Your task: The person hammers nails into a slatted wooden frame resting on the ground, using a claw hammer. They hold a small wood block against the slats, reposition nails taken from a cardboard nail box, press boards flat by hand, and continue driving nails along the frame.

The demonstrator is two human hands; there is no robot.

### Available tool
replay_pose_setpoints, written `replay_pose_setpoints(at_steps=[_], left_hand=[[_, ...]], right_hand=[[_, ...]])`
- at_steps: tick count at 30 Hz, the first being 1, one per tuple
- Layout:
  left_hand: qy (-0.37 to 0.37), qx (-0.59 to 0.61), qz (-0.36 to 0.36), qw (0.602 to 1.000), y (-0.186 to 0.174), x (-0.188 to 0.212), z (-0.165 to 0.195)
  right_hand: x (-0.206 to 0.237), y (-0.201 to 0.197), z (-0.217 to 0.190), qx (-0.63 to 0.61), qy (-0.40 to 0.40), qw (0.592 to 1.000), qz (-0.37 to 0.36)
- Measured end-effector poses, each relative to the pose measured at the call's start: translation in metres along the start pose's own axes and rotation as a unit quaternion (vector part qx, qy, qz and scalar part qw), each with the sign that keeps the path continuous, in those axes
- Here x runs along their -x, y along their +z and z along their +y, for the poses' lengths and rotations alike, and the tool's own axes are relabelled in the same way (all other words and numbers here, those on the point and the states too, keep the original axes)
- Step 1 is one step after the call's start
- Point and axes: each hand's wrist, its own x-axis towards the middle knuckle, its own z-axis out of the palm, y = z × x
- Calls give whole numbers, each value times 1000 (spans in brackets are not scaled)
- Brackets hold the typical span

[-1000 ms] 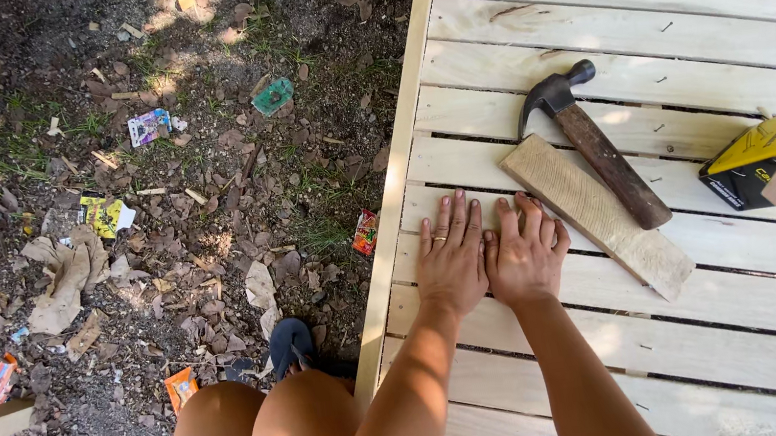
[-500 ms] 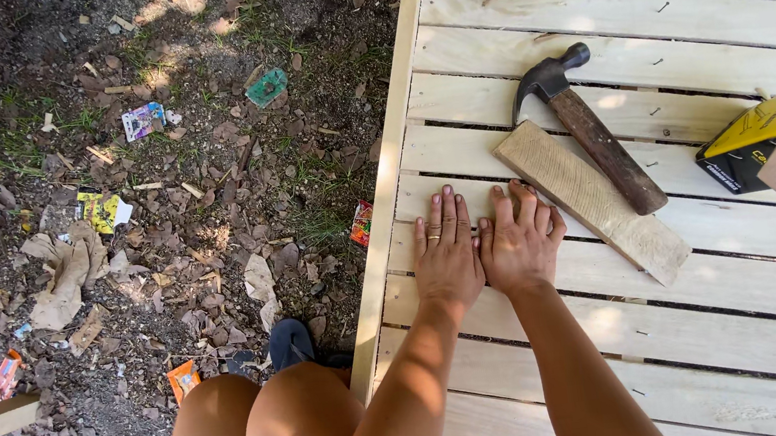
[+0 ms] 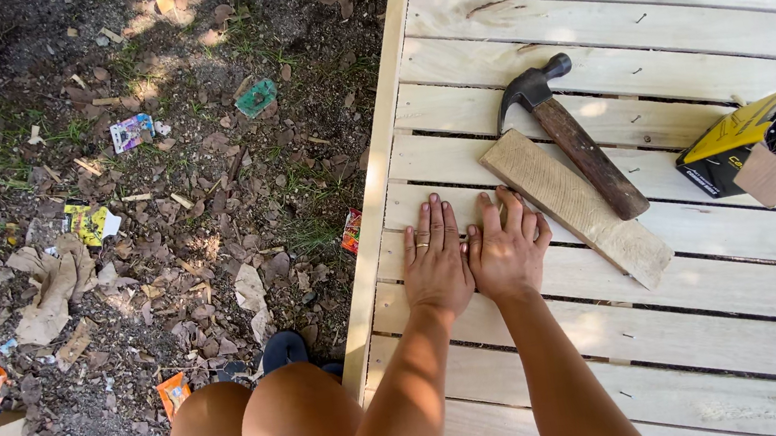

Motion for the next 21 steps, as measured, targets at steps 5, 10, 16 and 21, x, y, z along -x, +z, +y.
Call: replay_pose_setpoints(at_steps=[5,10,16,21], left_hand=[[-7,7,3,1000,1,1,0],[-5,0,4,1000,-2,1,0],[1,-12,-20,1000,-11,1,2],[2,-24,-30,999,-13,0,4]], right_hand=[[0,-2,-1,8,1,1000,-12],[0,3,1,18,4,1000,-20],[-2,-2,11,-38,-42,994,98],[-52,-33,69,67,58,975,205]])
